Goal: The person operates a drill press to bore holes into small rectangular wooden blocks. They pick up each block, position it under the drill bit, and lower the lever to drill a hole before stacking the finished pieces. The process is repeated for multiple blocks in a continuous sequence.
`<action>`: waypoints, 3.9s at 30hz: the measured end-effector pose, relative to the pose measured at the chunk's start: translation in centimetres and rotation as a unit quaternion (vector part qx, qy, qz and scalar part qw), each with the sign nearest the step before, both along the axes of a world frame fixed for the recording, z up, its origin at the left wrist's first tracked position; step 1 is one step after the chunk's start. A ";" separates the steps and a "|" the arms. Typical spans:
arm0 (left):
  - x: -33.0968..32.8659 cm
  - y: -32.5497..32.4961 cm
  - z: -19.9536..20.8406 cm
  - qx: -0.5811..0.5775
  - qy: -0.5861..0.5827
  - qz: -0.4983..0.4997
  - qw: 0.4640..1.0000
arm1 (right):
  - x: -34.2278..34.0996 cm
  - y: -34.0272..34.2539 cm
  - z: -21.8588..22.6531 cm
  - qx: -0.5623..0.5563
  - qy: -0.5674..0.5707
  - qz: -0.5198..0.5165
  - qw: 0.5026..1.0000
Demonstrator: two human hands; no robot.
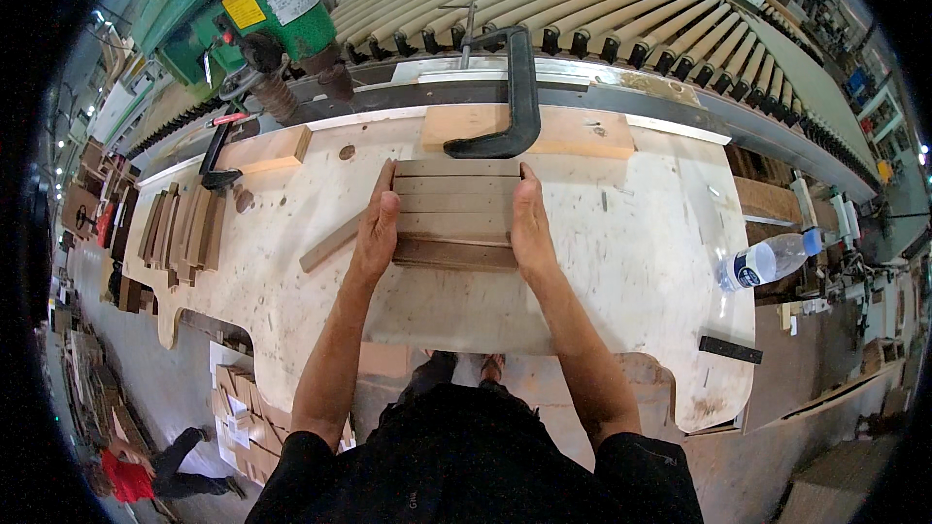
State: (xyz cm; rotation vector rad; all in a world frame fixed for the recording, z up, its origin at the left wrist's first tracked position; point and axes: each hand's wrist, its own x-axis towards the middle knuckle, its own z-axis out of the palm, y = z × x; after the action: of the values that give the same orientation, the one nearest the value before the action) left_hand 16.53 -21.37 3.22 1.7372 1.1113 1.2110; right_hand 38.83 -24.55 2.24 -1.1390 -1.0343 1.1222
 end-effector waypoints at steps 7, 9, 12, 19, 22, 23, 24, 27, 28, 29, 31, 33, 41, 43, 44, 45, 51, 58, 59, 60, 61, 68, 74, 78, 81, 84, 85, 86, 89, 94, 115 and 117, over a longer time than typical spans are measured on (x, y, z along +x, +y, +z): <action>-0.3 1.0 -1.2 0.027 0.037 0.023 0.999 | 0.1 0.4 -0.3 0.007 0.005 0.003 1.000; -0.1 1.0 -1.2 0.027 0.026 0.020 0.999 | 0.1 0.3 -0.3 0.009 0.006 0.003 1.000; 0.1 0.6 -0.4 -0.024 0.007 0.004 1.000 | 0.2 0.3 -0.4 0.012 0.004 0.001 1.000; -4.0 -0.3 -1.0 0.042 0.044 0.085 0.994 | 0.9 -0.1 -1.9 0.048 0.022 -0.033 0.998; -9.8 -2.7 -0.8 0.123 0.390 0.170 0.897 | 2.2 -0.6 -2.3 0.053 0.046 -0.046 0.996; -11.0 -3.7 -0.9 0.080 0.434 0.171 0.881 | 2.1 -0.9 -2.5 0.044 0.056 -0.036 0.997; -11.8 -4.6 -0.9 0.037 0.477 0.169 0.862 | 2.2 -1.1 -2.6 0.035 0.068 -0.028 0.997; -14.8 -5.6 -1.8 0.055 0.401 0.187 0.895 | 2.6 -1.4 -2.5 0.017 0.089 -0.009 0.996; -14.0 -6.2 -0.8 0.079 0.381 0.213 0.896 | 3.1 -1.8 -2.6 0.015 0.086 -0.011 0.996; -12.8 -6.9 0.5 0.082 0.338 0.210 0.914 | 3.7 -2.2 -2.7 0.011 0.084 -0.012 0.996; -10.0 -8.1 2.9 0.082 0.271 0.178 0.942 | 4.1 -3.4 -2.6 0.017 0.080 -0.009 0.997; -6.2 -9.1 4.3 0.076 0.222 0.114 0.965 | 4.1 -4.8 -2.6 0.022 0.094 -0.030 0.995; 1.6 -6.8 2.3 0.235 0.351 -0.048 0.905 | 2.3 -12.7 -2.0 0.033 0.029 -0.105 0.994; 1.4 -7.0 2.0 0.245 0.379 -0.026 0.892 | 1.6 -14.2 -2.1 0.044 0.062 -0.121 0.990; 1.2 -7.3 1.8 0.248 0.387 -0.012 0.888 | 1.3 -14.9 -2.1 0.023 0.067 -0.110 0.991; 0.8 -7.5 2.0 0.251 0.395 0.006 0.884 | 0.8 -15.6 -1.7 0.003 0.070 -0.094 0.993; 3.2 0.4 6.5 0.212 0.379 -0.130 0.891 | -2.0 -16.2 -1.9 -0.105 0.347 0.049 0.931; 8.6 9.5 7.6 -0.068 0.407 -0.266 0.871 | -3.2 -11.9 0.3 -0.220 0.663 0.054 0.713; 8.9 9.5 7.5 -0.077 0.420 -0.276 0.861 | -3.0 -11.4 0.4 -0.200 0.667 0.052 0.716; 9.1 9.5 7.4 -0.087 0.431 -0.286 0.852 | -2.6 -10.9 0.5 -0.180 0.669 0.048 0.719; 9.4 9.5 7.5 -0.088 0.441 -0.280 0.848 | -2.3 -10.5 0.6 -0.161 0.671 0.044 0.723; 9.4 8.7 7.7 -0.115 0.433 -0.268 0.853 | -1.8 -9.0 1.6 -0.156 0.748 -0.026 0.645; 5.9 8.1 8.1 -0.023 0.336 -0.182 0.924 | 0.2 -12.3 -0.8 -0.138 0.593 0.039 0.792; -3.1 4.1 3.3 -0.064 0.097 -0.085 0.990 | 2.5 -12.4 1.7 -0.059 0.198 -0.049 0.977; -6.4 1.8 -2.1 -0.156 -0.103 -0.095 0.978 | 2.2 -7.9 1.3 0.010 0.037 -0.121 0.992; -2.3 -0.3 -1.5 -0.197 -0.174 -0.154 0.953 | 0.7 -5.3 1.1 0.012 0.000 -0.089 0.996; -1.4 -0.4 -1.3 -0.203 -0.194 -0.154 0.947 | 0.2 -5.0 0.5 0.015 0.001 -0.074 0.997; -0.9 -0.5 -1.0 -0.209 -0.212 -0.151 0.943 | -0.2 -4.9 -0.2 0.016 0.005 -0.056 0.998; -0.7 -0.7 -1.6 -0.175 -0.174 -0.108 0.963 | -0.9 -3.8 -1.8 0.025 0.020 -0.001 0.999; -1.5 0.3 -3.0 -0.158 -0.160 -0.078 0.971 | -0.4 -3.2 -1.0 0.024 0.065 0.024 0.997; -4.0 -2.9 -2.1 -0.065 0.213 -0.040 0.974 | -1.1 -1.6 -1.7 0.002 0.089 -0.031 0.995; -3.9 -2.9 -3.0 -0.060 0.229 -0.019 0.971 | -0.4 -1.6 -2.0 0.014 0.100 -0.019 0.995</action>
State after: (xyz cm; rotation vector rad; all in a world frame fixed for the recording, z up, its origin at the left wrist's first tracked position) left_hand 12.67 -24.30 0.23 1.9872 1.3735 0.7136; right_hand 38.46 -26.14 0.19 -0.9973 -0.8667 1.1633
